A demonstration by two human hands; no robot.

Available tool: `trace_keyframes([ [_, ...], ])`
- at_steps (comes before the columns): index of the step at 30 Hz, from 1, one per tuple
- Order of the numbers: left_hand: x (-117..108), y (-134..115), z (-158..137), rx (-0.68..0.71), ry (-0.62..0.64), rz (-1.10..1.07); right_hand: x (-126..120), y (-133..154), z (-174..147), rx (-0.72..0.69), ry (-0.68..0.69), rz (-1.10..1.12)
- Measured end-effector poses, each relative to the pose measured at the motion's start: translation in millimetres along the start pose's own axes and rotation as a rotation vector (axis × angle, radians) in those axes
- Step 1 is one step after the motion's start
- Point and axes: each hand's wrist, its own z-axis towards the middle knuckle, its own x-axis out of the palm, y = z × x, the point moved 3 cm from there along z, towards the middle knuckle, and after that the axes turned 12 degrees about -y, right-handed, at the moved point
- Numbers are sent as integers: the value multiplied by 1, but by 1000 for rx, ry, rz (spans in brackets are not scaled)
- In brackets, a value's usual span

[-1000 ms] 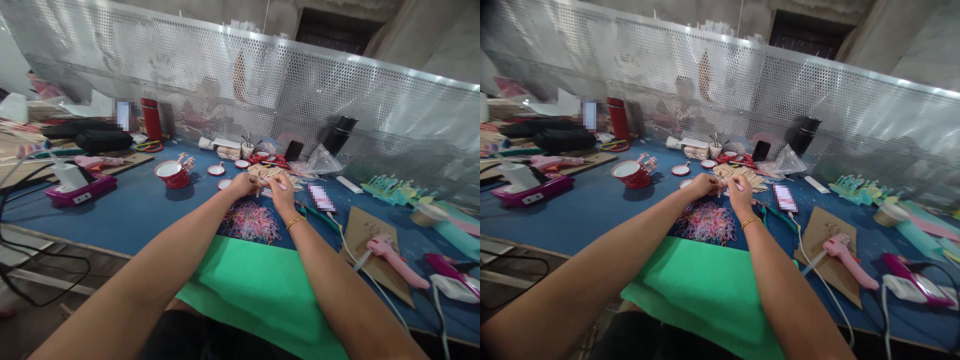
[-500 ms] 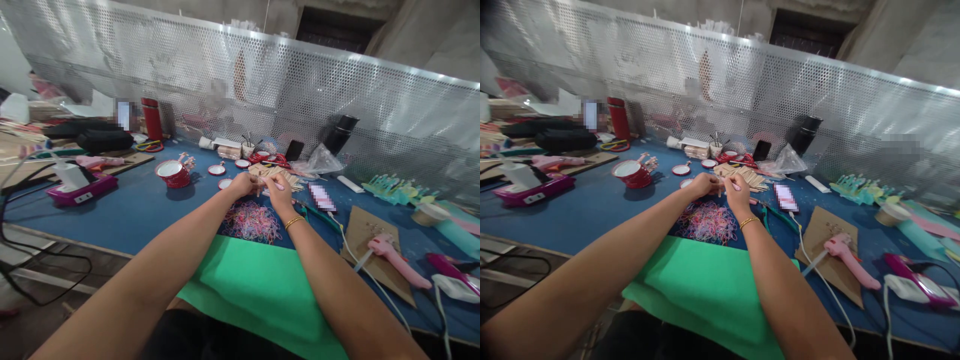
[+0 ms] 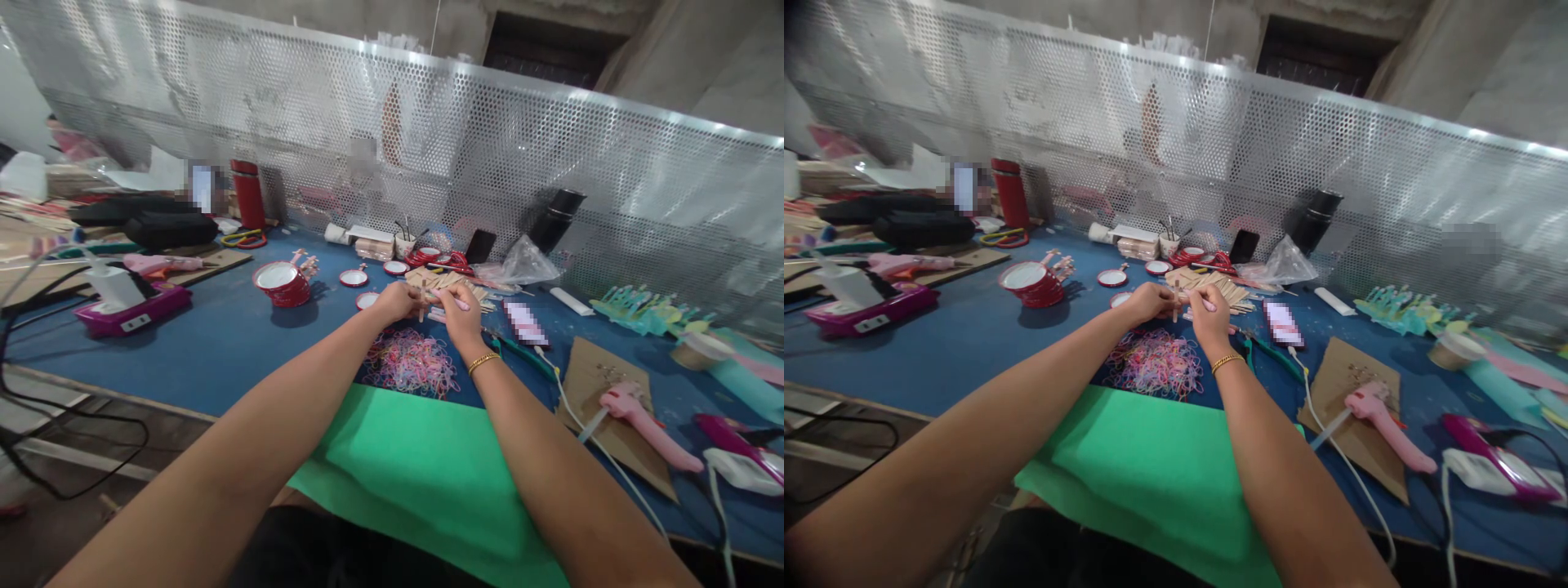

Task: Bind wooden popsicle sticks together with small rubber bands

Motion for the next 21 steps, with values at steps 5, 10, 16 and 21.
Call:
trace_keyframes([
  [5, 1, 5, 5, 11, -1, -23, 1, 7, -3, -60, 21, -43],
  [10, 1, 6, 6, 8, 9, 1, -2, 7, -3, -23, 2, -29],
  [16, 0, 0, 1, 1, -1, -10, 0, 10, -3, -73, 20, -45],
  [21, 0, -2, 0, -6, 2, 1, -1, 4, -2, -26, -7, -15],
])
